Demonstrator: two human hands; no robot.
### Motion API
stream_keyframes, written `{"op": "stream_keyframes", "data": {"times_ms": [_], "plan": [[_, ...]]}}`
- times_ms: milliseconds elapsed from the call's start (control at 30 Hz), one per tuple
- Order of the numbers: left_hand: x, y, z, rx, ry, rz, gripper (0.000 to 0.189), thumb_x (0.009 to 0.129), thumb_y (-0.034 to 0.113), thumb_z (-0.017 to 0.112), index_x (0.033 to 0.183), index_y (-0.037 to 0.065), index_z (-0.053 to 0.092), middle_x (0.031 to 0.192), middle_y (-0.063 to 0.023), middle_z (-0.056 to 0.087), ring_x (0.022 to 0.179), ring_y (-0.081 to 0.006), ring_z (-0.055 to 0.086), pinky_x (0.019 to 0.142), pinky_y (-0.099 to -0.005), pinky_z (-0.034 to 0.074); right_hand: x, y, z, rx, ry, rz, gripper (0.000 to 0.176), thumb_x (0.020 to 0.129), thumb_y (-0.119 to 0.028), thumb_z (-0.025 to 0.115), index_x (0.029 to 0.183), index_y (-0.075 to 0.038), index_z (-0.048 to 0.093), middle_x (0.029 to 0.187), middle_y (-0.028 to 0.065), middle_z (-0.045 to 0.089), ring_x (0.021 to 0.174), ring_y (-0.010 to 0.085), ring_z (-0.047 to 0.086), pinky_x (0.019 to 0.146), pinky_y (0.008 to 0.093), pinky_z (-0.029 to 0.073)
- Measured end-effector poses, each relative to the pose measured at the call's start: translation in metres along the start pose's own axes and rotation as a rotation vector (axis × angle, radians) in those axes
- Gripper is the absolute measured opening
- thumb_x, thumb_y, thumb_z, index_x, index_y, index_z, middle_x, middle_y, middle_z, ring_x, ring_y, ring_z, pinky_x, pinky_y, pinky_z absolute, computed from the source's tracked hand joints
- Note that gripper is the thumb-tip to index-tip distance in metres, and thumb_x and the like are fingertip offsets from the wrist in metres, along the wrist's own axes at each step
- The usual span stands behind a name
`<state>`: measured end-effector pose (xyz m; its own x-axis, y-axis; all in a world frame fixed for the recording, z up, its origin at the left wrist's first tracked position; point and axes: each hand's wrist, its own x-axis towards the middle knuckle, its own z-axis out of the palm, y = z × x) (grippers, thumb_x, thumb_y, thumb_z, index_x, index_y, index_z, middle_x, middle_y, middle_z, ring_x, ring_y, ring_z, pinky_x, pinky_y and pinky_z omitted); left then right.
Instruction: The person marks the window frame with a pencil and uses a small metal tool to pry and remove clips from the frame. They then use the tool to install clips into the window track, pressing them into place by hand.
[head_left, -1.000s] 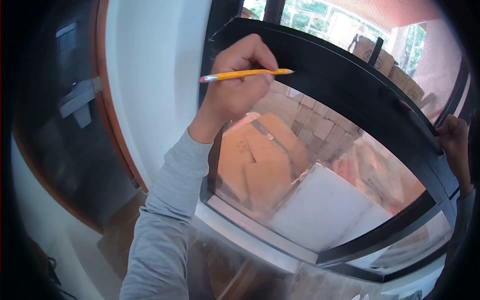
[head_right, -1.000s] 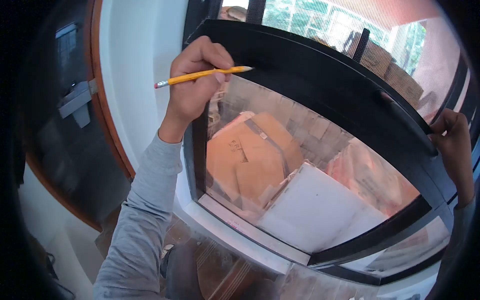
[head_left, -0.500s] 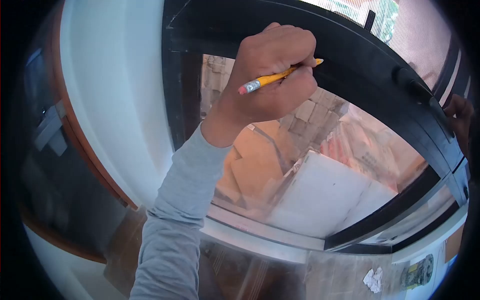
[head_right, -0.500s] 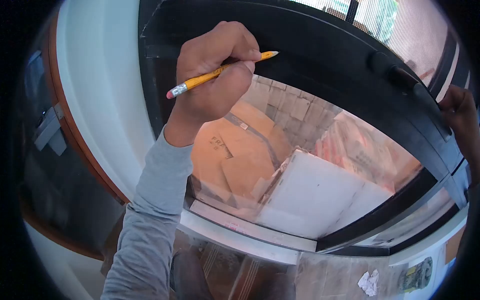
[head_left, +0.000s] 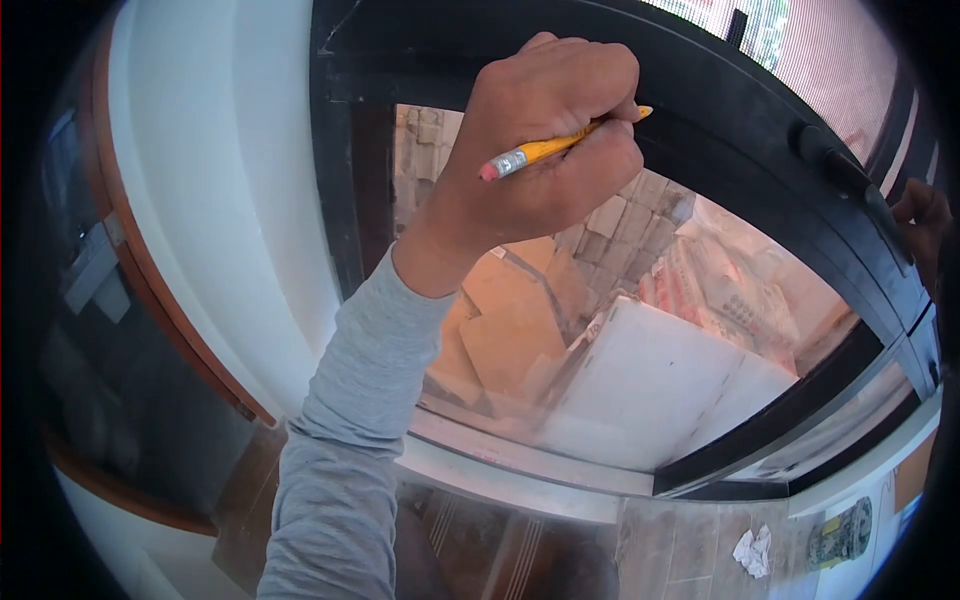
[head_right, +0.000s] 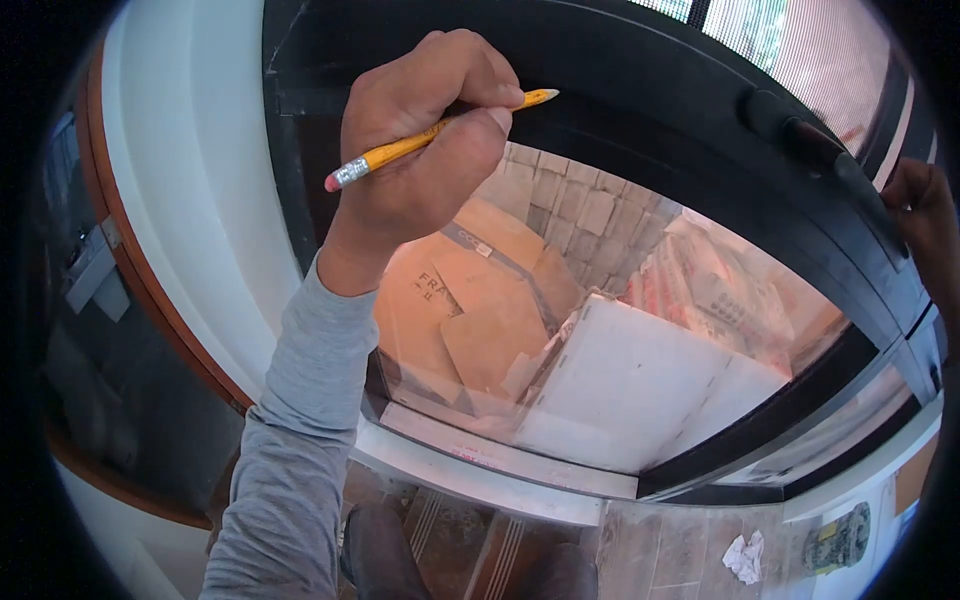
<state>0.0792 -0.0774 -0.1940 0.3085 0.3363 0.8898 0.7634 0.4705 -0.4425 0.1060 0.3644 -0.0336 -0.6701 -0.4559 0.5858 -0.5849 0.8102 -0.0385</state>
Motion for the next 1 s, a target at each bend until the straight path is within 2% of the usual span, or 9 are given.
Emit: {"op": "stream_keyframes", "data": {"times_ms": [433, 633, 733, 833, 900, 933, 1000], "plan": [[0.000, 0.000, -0.001, 0.034, -0.021, -0.004, 0.009, 0.082, 0.012, 0.061, 0.088, 0.005, 0.063, 0.080, -0.0110, 0.066, 0.068, -0.0175, 0.066, 0.065, -0.0294, 0.058, 0.003, 0.001, -0.001, -0.082, 0.000, -0.024, 0.011, 0.081, 0.010, 0.066, 0.086, 0.006, 0.074, 0.070, 0.0018, 0.067, 0.062, 0.0062, 0.057, 0.057, 0.0214, 0.043], [-0.001, 0.003, -0.001, 0.027, -0.030, -0.051, 0.010, 0.083, 0.013, 0.061, 0.088, 0.005, 0.063, 0.080, -0.0113, 0.066, 0.068, -0.0180, 0.067, 0.065, -0.0298, 0.058, 0.004, 0.006, -0.001, -0.005, -0.006, -0.023, 0.010, 0.081, 0.010, 0.067, 0.085, 0.006, 0.075, 0.070, 0.0021, 0.068, 0.062, 0.0062, 0.057, 0.057, 0.0209, 0.043], [-0.001, 0.004, -0.002, 0.044, -0.045, -0.070, 0.010, 0.083, 0.012, 0.060, 0.089, 0.004, 0.063, 0.079, -0.0111, 0.065, 0.068, -0.0176, 0.066, 0.064, -0.0291, 0.058, 0.003, 0.006, -0.001, -0.094, -0.023, -0.042, 0.003, 0.083, 0.004, 0.073, 0.086, 0.006, 0.073, 0.070, 0.0011, 0.066, 0.062, 0.0068, 0.055, 0.056, 0.0218, 0.042], [0.002, 0.011, -0.009, -0.002, -0.076, -0.143, 0.009, 0.086, 0.009, 0.056, 0.089, 0.003, 0.063, 0.081, -0.0108, 0.065, 0.070, -0.0161, 0.065, 0.065, -0.0278, 0.057, 0.003, 0.031, 0.018, -0.098, 0.194, -0.006, 0.013, 0.078, 0.007, 0.073, 0.082, 0.000, 0.062, 0.074, 0.0039, 0.061, 0.068, 0.0095, 0.058, 0.060, 0.0245, 0.045], [0.001, 0.023, -0.014, -0.233, 0.095, -0.423, 0.010, 0.089, 0.008, 0.054, 0.089, 0.003, 0.062, 0.086, -0.0099, 0.065, 0.076, -0.0159, 0.064, 0.074, -0.0283, 0.055, 0.004, 0.037, 0.024, -0.098, 0.300, 0.007, 0.020, 0.075, 0.009, 0.073, 0.081, -0.002, 0.057, 0.076, 0.0053, 0.059, 0.071, 0.0108, 0.060, 0.062, 0.0259, 0.047], [-0.003, 0.031, -0.017, -0.225, 0.098, -0.423, 0.010, 0.089, 0.008, 0.054, 0.089, 0.003, 0.062, 0.086, -0.0099, 0.065, 0.076, -0.0159, 0.064, 0.074, -0.0283, 0.055, 0.004, 0.037, 0.025, -0.096, 0.336, 0.008, 0.022, 0.074, 0.009, 0.073, 0.080, -0.003, 0.055, 0.076, 0.0057, 0.058, 0.072, 0.0113, 0.060, 0.063, 0.0264, 0.048], [-0.023, 0.059, -0.020, -0.365, 0.192, -0.628, 0.008, 0.089, 0.006, 0.054, 0.092, 0.002, 0.061, 0.090, -0.0091, 0.063, 0.084, -0.0165, 0.062, 0.084, -0.0303, 0.053, 0.006, 0.026, 0.019, -0.144, 0.092, 0.119, 0.021, 0.077, 0.008, 0.074, 0.082, -0.002, 0.057, 0.079, 0.0078, 0.062, 0.072, 0.0140, 0.063, 0.067, 0.0275, 0.052]]}}
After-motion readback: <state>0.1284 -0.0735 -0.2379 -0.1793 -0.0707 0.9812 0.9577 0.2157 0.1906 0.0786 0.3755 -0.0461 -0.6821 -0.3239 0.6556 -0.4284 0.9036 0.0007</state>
